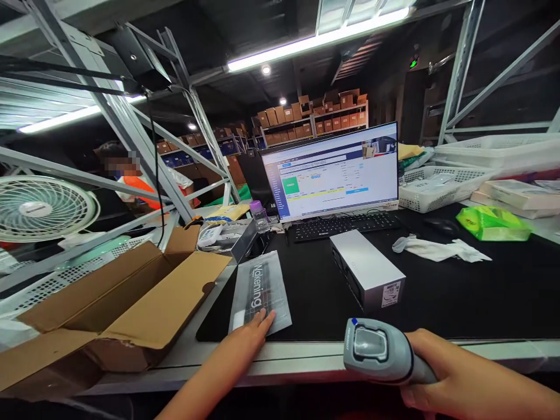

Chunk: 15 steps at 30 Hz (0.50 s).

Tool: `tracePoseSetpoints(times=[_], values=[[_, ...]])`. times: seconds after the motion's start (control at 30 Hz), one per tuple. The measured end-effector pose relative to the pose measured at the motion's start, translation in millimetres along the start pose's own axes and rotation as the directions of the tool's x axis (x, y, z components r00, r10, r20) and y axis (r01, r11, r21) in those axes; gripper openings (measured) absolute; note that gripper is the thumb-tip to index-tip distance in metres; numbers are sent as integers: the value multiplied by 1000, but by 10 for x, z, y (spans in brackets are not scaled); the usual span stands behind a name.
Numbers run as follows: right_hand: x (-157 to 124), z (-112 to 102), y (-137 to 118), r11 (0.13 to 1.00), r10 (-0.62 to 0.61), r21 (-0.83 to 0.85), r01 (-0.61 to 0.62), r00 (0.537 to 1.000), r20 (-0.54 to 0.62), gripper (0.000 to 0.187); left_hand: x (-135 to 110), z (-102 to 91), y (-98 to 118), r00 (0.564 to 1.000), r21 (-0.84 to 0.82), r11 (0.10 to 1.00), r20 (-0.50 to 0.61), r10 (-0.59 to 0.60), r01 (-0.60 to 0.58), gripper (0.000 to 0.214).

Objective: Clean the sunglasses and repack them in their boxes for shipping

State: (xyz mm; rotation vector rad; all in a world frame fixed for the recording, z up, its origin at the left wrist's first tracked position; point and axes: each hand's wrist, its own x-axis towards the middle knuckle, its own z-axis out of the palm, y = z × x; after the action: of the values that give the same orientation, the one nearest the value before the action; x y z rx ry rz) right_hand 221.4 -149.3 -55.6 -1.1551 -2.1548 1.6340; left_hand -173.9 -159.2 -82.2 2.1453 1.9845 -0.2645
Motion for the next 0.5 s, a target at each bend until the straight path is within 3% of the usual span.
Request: tracePoseSetpoints(times=[0.13, 0.27, 0.33, 0.4, 0.5], values=[[1, 7, 58, 999, 31, -8, -32, 999, -18, 33, -14, 60, 27, 990, -74, 997, -138, -40, 30, 77], [-6, 7, 51, 999, 22, -25, -22, 1000, -9, 33, 66, 98, 56, 933, -236, 968, -324, -160, 84, 50], [-4, 10, 32, 1000, -3, -26, 3, 1000, -3, 32, 140, 36, 18, 879, -368, 927, -417, -231, 69, 26], [3, 8, 3, 999, -32, -24, 31, 999, -18, 29, 229, -79, -28, 806, -515, 857, -504, -309, 6, 16], [7, -23, -77, 993, -111, -46, 108, 991, -76, 18, 378, -224, 29, 667, -710, 684, -592, -453, -166, 37]])
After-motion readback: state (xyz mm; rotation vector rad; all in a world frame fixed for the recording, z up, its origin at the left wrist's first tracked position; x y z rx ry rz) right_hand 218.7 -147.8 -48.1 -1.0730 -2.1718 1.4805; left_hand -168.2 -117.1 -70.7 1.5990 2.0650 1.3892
